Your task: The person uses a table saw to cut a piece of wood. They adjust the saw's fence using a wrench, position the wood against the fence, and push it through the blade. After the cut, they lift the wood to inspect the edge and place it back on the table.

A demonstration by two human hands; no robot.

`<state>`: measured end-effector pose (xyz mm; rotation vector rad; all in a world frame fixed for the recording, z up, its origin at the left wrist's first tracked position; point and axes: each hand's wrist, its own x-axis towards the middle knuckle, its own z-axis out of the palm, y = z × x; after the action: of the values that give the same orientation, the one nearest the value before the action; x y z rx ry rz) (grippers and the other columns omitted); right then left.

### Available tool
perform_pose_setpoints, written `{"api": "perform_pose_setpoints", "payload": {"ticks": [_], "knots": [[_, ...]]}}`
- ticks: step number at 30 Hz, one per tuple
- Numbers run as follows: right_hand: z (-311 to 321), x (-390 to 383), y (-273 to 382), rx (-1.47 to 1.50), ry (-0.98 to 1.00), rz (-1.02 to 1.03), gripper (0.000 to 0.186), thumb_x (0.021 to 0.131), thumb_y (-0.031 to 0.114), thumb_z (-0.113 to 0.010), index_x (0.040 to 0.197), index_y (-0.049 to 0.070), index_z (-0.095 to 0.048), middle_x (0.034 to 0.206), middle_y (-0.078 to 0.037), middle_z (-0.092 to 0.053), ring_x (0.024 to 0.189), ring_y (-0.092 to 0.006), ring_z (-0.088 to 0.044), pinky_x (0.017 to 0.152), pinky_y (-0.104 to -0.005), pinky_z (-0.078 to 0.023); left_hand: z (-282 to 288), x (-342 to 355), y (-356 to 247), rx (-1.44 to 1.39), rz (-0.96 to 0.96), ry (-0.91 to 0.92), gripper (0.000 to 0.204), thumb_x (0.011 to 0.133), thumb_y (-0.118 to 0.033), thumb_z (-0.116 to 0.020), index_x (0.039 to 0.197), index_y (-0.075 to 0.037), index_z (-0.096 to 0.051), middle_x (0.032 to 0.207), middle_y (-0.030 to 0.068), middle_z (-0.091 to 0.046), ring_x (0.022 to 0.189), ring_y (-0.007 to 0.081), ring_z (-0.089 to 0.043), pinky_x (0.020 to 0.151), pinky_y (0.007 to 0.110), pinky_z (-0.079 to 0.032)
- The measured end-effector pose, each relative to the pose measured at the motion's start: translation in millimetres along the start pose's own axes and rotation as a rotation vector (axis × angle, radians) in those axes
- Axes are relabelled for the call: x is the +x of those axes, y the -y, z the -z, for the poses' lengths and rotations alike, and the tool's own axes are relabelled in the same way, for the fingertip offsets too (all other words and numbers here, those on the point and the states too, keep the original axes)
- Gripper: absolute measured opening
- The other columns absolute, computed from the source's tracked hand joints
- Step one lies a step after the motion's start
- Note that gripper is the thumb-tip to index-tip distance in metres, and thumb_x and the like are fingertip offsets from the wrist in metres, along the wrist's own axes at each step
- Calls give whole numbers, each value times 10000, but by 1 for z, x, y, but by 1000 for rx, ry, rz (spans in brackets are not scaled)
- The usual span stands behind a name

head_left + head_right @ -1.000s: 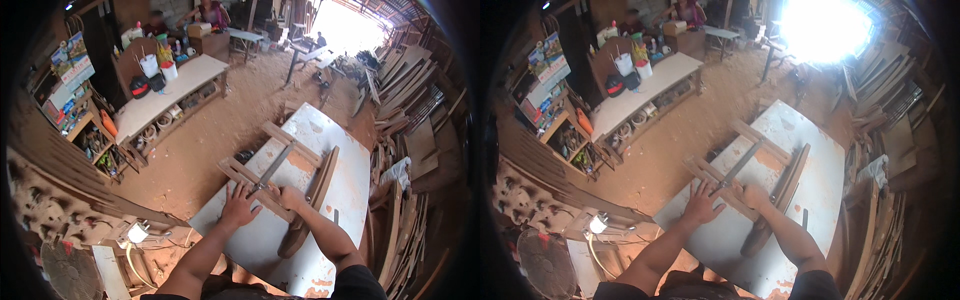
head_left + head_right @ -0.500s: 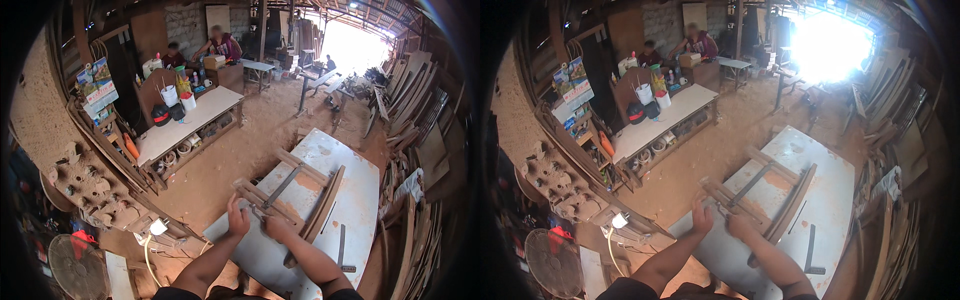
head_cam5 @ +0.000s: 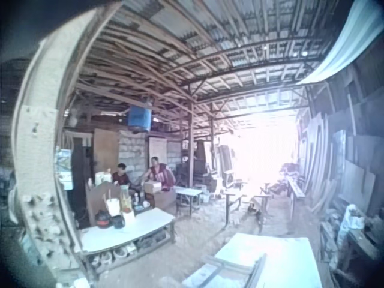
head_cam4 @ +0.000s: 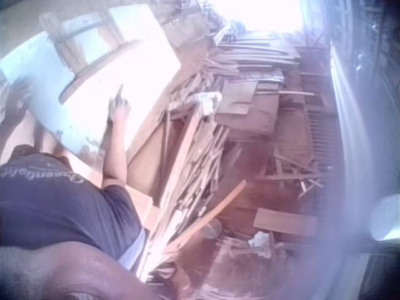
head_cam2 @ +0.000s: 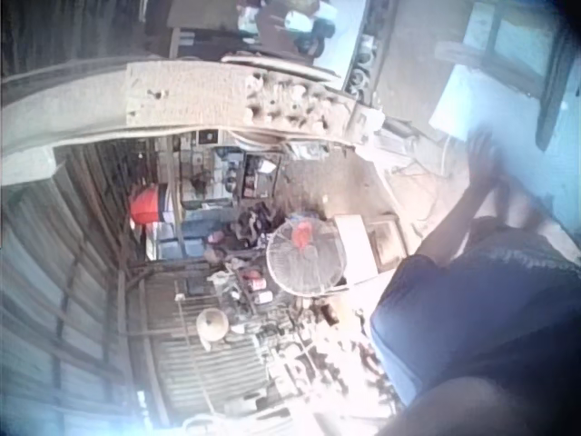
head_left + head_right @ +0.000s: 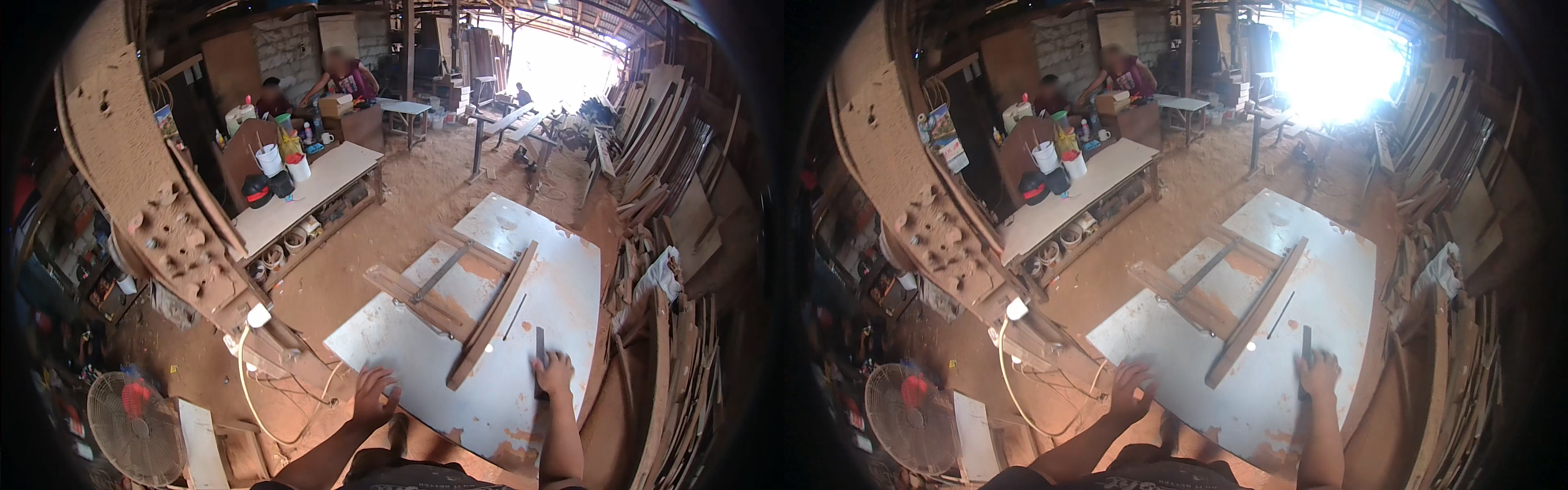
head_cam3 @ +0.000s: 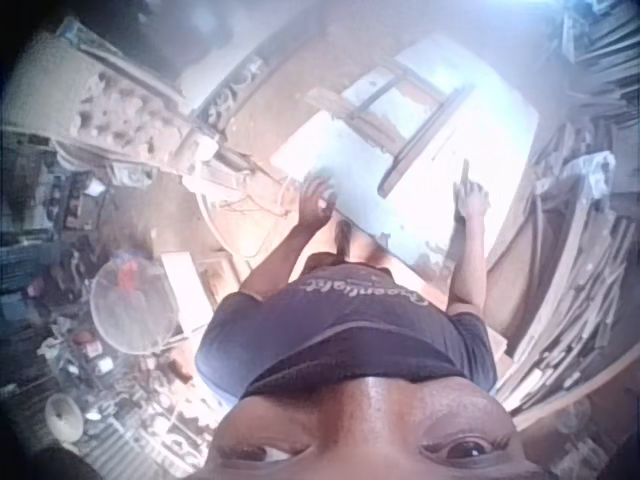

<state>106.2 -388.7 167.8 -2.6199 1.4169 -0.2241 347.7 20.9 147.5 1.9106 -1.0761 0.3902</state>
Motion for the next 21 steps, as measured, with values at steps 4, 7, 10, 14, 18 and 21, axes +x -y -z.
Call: {"api": "perform_pose_setpoints", "payload": {"ticks": [4, 7, 10, 14, 18, 21], "knots": [[1, -72, -66, 141, 41, 94, 661, 1052, 516, -642, 1533, 63, -637, 1586, -231, -558, 1503, -430, -481, 1247, -564, -368, 33, -81, -25, 64, 10, 119, 214, 916, -220, -840, 1091, -133, -753, 1121, 115, -695, 1096, 352, -652, 977, 526, -489], [23, -122, -57, 181, 55, 170, 611, 1043, 446, -679, 1507, 51, -652, 1530, -224, -591, 1439, -432, -519, 1211, -526, -411, 50, -151, -35, 10, 111, 461, 218, 929, -246, -821, 1106, -133, -764, 1126, 127, -710, 1075, 348, -678, 931, 492, -513], [14, -150, -56, 222, -21, 240, 476, 1028, 273, -717, 1432, 23, -684, 1357, -225, -662, 1274, -436, -587, 1115, -535, -464, 59, -214, -19, -93, 376, 1093, 454, 1026, -429, -704, 1331, -98, -764, 1385, 203, -713, 1262, 412, -687, 1077, 476, -539], [17, -171, -49, 246, -17, 180, 377, 1055, 196, -670, 1383, 12, -695, 1280, -238, -665, 1251, -451, -592, 1078, -549, -478, 58, -241, -43, -76, 938, 1561, 788, 1103, -682, -489, 1611, -85, -568, 1613, 220, -590, 1446, 365, -603, 1190, 483, -474], [19, -186, -45, 420, -49, 68, 346, 1082, 141, -627, 1391, -10, -659, 1314, -264, -629, 1249, -485, -599, 1069, -546, -497, 85, -146, -115, -353, 923, 1273, 651, 1074, -577, -646, 1460, -55, -699, 1472, 176, -693, 1296, 281, -681, 1108, 423, -526], [31, -199, -26, 569, -151, 16, 338, 1111, 100, -581, 1418, -39, -608, 1351, -283, -587, 1236, -497, -618, 1073, -522, -511, 97, -111, -107, -283, 680, 410, 276, 1031, -293, -792, 1178, -61, -823, 1113, 112, -813, 1097, 221, -740, 1016, 349, -554]]}}
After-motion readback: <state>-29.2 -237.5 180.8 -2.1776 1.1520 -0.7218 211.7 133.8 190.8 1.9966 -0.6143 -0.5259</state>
